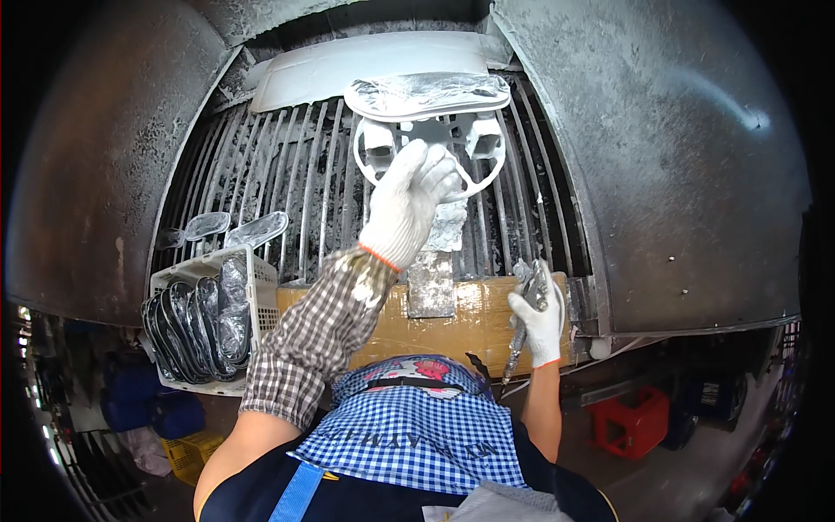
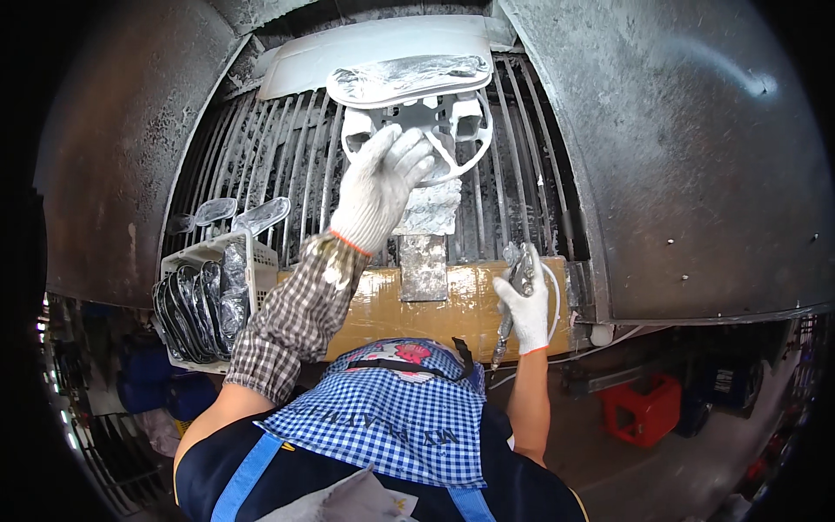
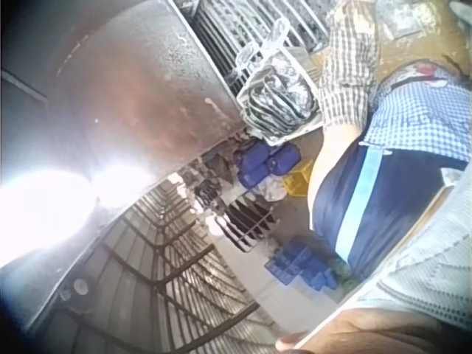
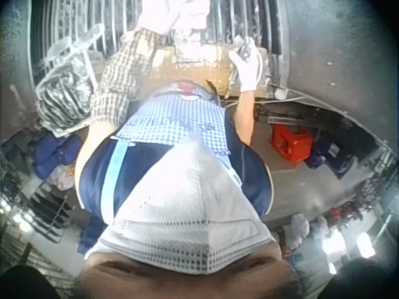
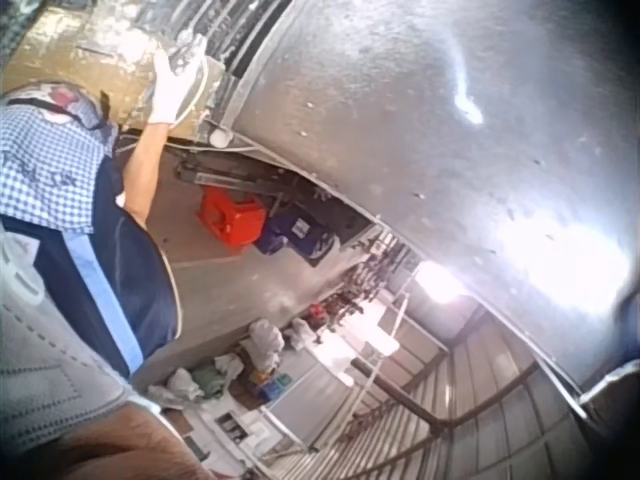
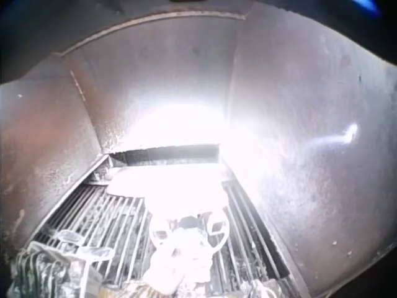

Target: The person repeatedly picks up small plastic parts from a white basket, sprays them with a paint gun, and places them on a metal grate. The process involves handling the parts one by one, applying a white coating, and arranging them on the grate to dry.

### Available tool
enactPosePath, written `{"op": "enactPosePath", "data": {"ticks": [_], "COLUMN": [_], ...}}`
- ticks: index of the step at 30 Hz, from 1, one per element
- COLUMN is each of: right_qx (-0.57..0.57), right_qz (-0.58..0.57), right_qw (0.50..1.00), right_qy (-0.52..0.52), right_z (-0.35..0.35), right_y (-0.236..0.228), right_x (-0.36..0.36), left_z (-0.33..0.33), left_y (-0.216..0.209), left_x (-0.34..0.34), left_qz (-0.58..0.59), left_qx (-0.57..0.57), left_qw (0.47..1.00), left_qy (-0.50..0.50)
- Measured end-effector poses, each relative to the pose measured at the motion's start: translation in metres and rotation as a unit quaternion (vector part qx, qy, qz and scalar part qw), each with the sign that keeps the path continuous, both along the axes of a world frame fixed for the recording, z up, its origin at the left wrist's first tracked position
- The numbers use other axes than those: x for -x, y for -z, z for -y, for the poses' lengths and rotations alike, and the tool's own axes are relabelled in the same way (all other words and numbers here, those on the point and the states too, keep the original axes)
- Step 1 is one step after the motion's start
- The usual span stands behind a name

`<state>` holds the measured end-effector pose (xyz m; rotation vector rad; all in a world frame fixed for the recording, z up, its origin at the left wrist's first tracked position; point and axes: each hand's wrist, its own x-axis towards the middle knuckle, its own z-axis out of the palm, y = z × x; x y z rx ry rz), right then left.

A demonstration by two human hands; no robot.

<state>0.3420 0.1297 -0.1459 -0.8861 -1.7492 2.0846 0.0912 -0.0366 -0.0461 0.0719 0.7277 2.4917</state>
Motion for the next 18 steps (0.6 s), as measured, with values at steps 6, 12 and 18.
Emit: {"op": "enactPosePath", "data": {"ticks": [6, 12, 18], "right_qx": [-0.053, -0.033, -0.066], "right_qz": [0.038, 0.105, 0.052], "right_qw": [0.997, 0.993, 0.995], "right_qy": [0.048, 0.028, 0.052], "right_z": [0.010, 0.019, 0.023], "right_y": [0.055, 0.063, 0.083], "right_x": [-0.018, -0.024, -0.026], "left_z": [-0.047, -0.067, -0.069], "left_y": [-0.010, -0.025, -0.015], "left_x": [0.029, 0.052, 0.050], "left_qz": [0.055, 0.160, -0.119], "left_qx": [-0.004, -0.025, 0.215], "left_qw": [0.997, 0.983, 0.964], "left_qy": [-0.052, -0.090, -0.102]}}
